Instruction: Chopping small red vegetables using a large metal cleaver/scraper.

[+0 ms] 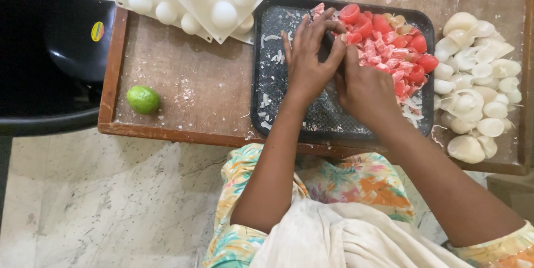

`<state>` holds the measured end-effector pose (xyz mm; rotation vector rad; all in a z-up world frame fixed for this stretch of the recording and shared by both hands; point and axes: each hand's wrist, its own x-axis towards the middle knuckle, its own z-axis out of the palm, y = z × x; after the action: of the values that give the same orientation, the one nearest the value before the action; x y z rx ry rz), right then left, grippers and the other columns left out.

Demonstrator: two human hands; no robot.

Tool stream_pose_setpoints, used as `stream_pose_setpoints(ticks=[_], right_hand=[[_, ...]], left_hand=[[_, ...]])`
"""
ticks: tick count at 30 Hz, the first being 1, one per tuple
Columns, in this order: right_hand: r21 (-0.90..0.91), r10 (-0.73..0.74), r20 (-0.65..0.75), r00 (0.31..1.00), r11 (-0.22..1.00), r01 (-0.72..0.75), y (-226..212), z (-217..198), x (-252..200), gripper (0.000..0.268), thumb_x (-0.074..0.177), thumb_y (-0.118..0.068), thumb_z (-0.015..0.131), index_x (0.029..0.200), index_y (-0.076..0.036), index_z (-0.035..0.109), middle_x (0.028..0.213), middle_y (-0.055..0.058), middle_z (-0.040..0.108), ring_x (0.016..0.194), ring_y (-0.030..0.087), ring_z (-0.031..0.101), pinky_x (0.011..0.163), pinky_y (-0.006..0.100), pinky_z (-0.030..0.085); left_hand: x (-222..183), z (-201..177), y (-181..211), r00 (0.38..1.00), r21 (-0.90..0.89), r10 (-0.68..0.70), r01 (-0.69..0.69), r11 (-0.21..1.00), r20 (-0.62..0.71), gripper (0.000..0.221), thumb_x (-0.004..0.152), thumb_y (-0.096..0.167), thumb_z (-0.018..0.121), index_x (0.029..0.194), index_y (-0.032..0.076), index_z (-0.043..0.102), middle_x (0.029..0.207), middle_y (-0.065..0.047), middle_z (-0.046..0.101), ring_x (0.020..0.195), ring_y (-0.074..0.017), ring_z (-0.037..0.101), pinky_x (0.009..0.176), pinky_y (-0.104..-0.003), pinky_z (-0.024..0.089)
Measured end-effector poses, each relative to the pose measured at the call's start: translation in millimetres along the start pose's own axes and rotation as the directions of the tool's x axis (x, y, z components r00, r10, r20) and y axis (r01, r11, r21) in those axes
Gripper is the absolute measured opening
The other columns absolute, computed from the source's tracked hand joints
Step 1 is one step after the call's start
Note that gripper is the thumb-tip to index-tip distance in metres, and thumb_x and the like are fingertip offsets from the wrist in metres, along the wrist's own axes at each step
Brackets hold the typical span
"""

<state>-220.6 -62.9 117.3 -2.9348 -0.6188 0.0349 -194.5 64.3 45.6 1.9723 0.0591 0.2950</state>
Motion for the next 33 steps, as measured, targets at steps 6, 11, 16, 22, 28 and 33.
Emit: stream_pose_setpoints(ticks=[6,11,16,22,28,33], right_hand=[[-0.008,-0.019,-0.027,0.999,1.0,0.019,-3,8,3,0.055,0.1,-0.024,0.063,0.14,0.003,0.036,0.071,0.023,0.068,0.058,0.045,0.067,0.051,0.057,0.05],[-0.021,0.046,0.052,0.998,0.999,-0.045,1,22,2,0.044,0.103,-0.026,0.062,0.133,-0.002,0.04,0.072,0.022,0.068,0.063,0.045,0.068,0.057,0.058,0.051],[-0.024,0.097,0.104,0.99,0.995,-0.094,-2,17,8,0.053,0.097,-0.027,0.065,0.139,-0.006,0.039,0.069,0.025,0.068,0.062,0.047,0.068,0.056,0.059,0.051],[0.039,0.102,0.07,0.992,0.994,-0.104,28,22,7,0.042,0.098,-0.028,0.067,0.125,-0.007,0.043,0.075,0.024,0.069,0.069,0.048,0.068,0.061,0.058,0.052],[0.324,0.401,0.012,0.916,0.865,-0.383,38,-16,-25,0.041,0.098,-0.029,0.07,0.124,-0.004,0.049,0.077,0.022,0.068,0.064,0.042,0.07,0.059,0.05,0.051],[0.426,0.353,-0.188,0.917,0.87,-0.247,68,-1,-54,0.034,0.102,-0.021,0.074,0.118,0.0,0.053,0.093,0.02,0.07,0.082,0.035,0.073,0.072,0.041,0.054]], left_hand=[[3,8,-18,1.0,-0.047,-0.008,0.008,0.999,0.002,0.064,0.097,0.053,0.056,0.154,0.028,0.045,0.168,0.006,0.034,0.163,-0.0299,0.011,0.127,-0.063,-0.018],[-2,19,-35,0.998,0.03,-0.053,0.051,0.998,0.036,0.046,0.096,0.053,0.056,0.138,0.033,0.057,0.172,0.003,0.03,0.164,-0.0356,-0.002,0.125,-0.064,-0.02],[-1,11,-32,0.996,0.092,-0.057,0.051,0.994,0.066,0.036,0.096,0.053,0.054,0.127,0.035,0.062,0.175,-0.002,0.028,0.165,-0.0393,-0.003,0.124,-0.064,-0.02],[2,-4,-18,0.996,-0.067,-0.065,0.069,0.995,0.058,0.054,0.101,0.061,0.047,0.145,0.032,0.057,0.168,-0.01,0.03,0.161,-0.0409,-0.001,0.125,-0.062,-0.011],[10,-26,-25,0.932,-0.392,-0.348,0.36,0.847,0.105,0.035,0.1,0.045,0.057,0.129,0.025,0.061,0.131,-0.007,0.07,0.121,-0.0291,0.072,0.101,-0.047,0.059],[0,-37,-10,0.854,0.203,-0.405,0.355,0.913,0.327,0.023,0.092,0.015,0.071,0.114,0.021,0.072,0.11,-0.001,0.077,0.099,-0.019,0.074,0.091,-0.04,0.056]])
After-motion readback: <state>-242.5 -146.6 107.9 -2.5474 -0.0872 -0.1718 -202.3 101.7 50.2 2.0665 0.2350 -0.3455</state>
